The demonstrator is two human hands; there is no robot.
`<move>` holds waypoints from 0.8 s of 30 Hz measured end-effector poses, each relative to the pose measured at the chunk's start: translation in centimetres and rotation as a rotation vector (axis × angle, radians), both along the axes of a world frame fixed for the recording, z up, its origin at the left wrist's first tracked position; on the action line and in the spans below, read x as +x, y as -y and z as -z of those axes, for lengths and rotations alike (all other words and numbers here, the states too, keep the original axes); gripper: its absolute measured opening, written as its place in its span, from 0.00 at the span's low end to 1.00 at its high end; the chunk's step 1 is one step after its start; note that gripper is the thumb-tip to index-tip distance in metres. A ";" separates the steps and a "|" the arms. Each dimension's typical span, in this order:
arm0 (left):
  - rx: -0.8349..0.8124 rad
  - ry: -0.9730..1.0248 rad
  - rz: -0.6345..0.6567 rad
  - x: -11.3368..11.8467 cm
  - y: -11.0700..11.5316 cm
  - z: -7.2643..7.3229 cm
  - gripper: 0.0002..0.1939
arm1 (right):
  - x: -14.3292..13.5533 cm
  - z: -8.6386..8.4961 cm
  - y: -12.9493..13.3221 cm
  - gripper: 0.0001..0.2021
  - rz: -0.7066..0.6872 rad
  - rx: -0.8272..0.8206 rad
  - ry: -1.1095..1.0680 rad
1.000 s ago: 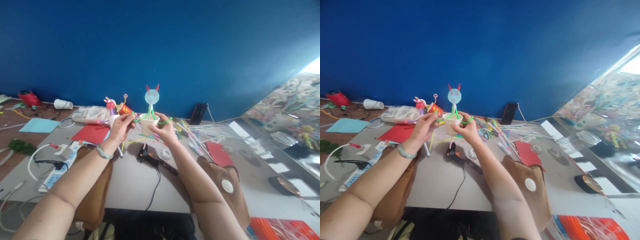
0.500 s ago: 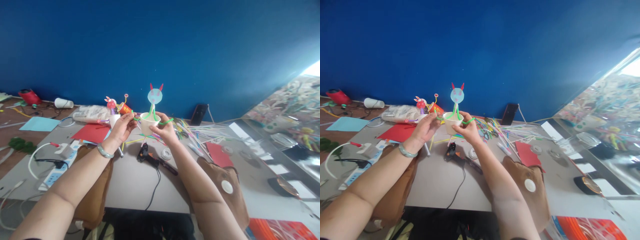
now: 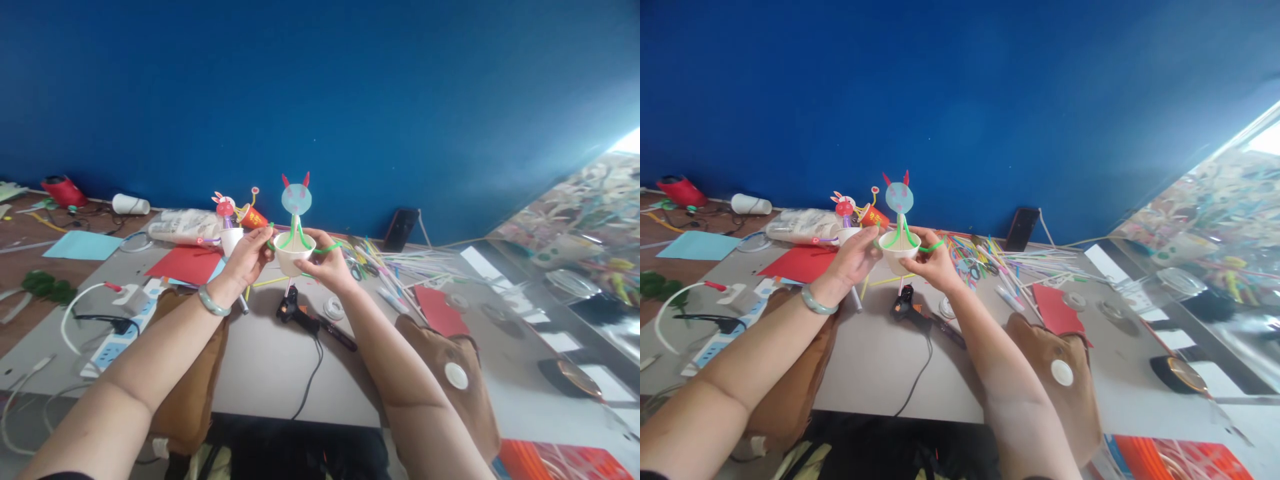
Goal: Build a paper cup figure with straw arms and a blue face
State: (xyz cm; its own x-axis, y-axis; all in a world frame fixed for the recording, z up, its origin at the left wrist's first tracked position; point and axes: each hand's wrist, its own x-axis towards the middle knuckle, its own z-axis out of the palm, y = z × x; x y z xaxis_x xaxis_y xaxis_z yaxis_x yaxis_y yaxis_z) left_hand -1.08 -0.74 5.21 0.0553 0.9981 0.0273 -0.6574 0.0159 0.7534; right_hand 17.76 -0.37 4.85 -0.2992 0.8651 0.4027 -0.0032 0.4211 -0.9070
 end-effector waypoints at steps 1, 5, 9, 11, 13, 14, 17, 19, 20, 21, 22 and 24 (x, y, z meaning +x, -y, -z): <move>-0.009 0.007 0.002 0.0 -0.1 0.1 0.17 | 0.0 0.1 -0.1 0.30 0.004 0.004 -0.005; -0.031 0.043 0.002 -0.2 -0.3 0.4 0.15 | 0.2 0.3 -0.6 0.30 0.026 0.018 -0.029; -0.053 0.075 -0.009 -0.2 -0.2 0.4 0.09 | 0.4 0.6 -0.9 0.31 0.033 0.004 -0.057; -0.060 0.090 0.001 -0.2 -0.1 0.4 0.07 | 0.4 0.6 -1.0 0.31 0.028 -0.002 -0.071; -0.048 0.100 0.018 -0.2 -0.1 0.4 0.08 | 0.4 0.6 -0.9 0.31 0.021 0.011 -0.060; -0.036 0.102 0.024 -0.2 -0.1 0.4 0.09 | 0.4 0.6 -0.9 0.31 0.017 0.019 -0.048; -0.007 0.086 0.042 -0.2 -0.2 0.5 0.11 | 0.2 0.6 -0.6 0.32 -0.006 0.023 -0.021; -0.004 0.066 0.056 -0.2 -0.2 0.5 0.12 | 0.1 0.7 -0.5 0.33 -0.030 0.018 -0.013; -0.005 0.058 0.061 -0.2 -0.2 0.5 0.13 | 0.1 0.7 -0.4 0.33 -0.040 0.016 -0.010; -0.006 0.054 0.062 -0.2 -0.2 0.5 0.13 | 0.0 0.7 -0.5 0.33 -0.047 0.016 -0.007; -0.008 0.052 0.058 -0.2 -0.2 0.5 0.13 | 0.0 0.7 -0.5 0.33 -0.048 0.017 -0.007; -0.018 0.056 0.038 -0.2 -0.2 0.5 0.14 | 0.0 0.8 -0.6 0.33 -0.037 0.012 -0.011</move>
